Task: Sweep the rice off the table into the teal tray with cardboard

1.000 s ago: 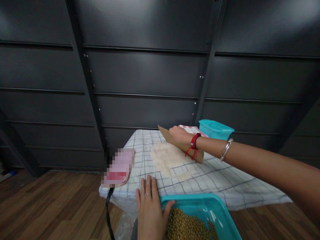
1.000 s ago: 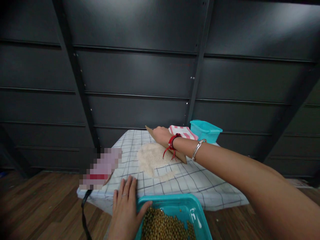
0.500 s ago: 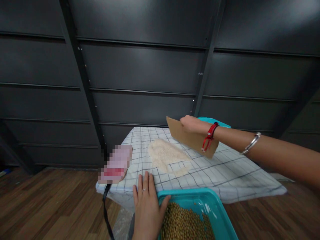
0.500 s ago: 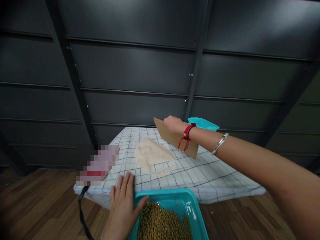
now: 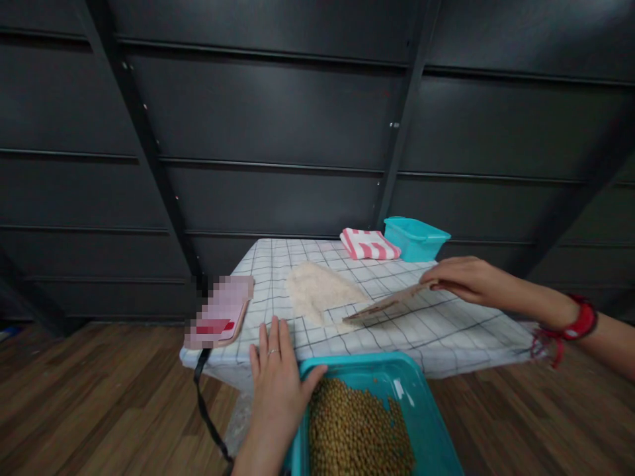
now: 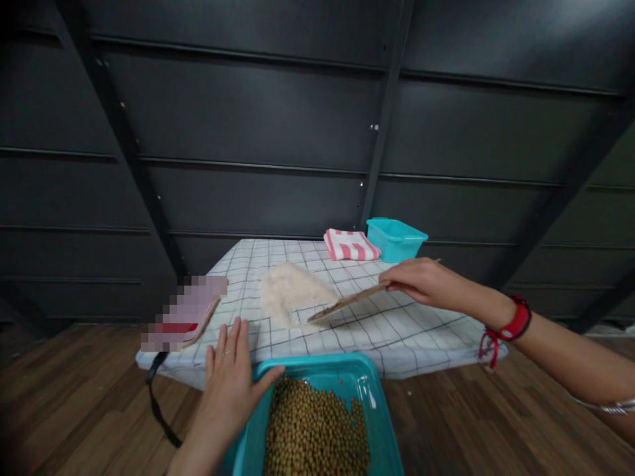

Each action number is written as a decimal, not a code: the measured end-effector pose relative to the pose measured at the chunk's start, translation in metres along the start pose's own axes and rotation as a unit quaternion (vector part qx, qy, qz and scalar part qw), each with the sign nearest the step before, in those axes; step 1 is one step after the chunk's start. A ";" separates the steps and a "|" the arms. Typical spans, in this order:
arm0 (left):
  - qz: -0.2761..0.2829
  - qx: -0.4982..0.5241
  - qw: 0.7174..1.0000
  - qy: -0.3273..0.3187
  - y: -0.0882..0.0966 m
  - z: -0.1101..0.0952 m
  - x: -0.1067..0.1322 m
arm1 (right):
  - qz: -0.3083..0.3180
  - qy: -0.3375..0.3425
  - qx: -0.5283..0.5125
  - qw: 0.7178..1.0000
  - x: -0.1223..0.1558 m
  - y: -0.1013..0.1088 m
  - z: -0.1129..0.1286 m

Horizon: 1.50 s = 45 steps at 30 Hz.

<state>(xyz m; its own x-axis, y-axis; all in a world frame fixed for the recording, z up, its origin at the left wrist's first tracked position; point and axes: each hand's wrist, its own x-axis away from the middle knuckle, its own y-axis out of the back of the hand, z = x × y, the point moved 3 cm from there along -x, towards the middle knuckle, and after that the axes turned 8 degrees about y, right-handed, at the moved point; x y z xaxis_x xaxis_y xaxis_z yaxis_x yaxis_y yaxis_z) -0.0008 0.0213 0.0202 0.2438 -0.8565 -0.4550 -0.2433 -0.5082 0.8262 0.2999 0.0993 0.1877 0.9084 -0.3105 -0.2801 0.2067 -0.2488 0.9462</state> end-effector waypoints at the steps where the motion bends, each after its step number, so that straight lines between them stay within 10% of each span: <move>1: -0.001 0.000 1.000 -0.002 0.000 0.001 -0.002 | -0.012 0.014 0.002 1.000 0.008 -0.002 0.006; 10: 0.041 -0.013 0.998 0.039 0.001 0.007 -0.007 | -0.052 0.049 0.030 0.997 0.021 -0.013 0.027; 19: 0.075 -0.022 0.996 0.041 -0.001 0.008 -0.007 | -0.035 0.048 0.074 0.995 -0.048 -0.051 0.013; 28: 0.086 -0.042 0.994 0.049 0.005 0.002 -0.007 | -0.027 0.063 0.051 0.996 -0.030 -0.013 0.026; 38: 0.075 -0.024 0.996 0.034 -0.003 0.010 -0.006 | 0.000 0.072 0.128 0.989 -0.071 -0.054 0.037; 45: 0.075 -0.027 0.997 0.007 -0.013 0.020 -0.004 | -0.009 -0.021 0.085 0.996 -0.077 -0.013 0.009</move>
<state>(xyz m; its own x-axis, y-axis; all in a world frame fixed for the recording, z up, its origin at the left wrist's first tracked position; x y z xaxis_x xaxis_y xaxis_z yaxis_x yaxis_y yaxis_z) -0.0170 0.0298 0.0048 0.2222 -0.9206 -0.3212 -0.2277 -0.3693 0.9010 0.2238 0.1183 0.1957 0.8879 -0.3421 -0.3076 0.1561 -0.4049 0.9009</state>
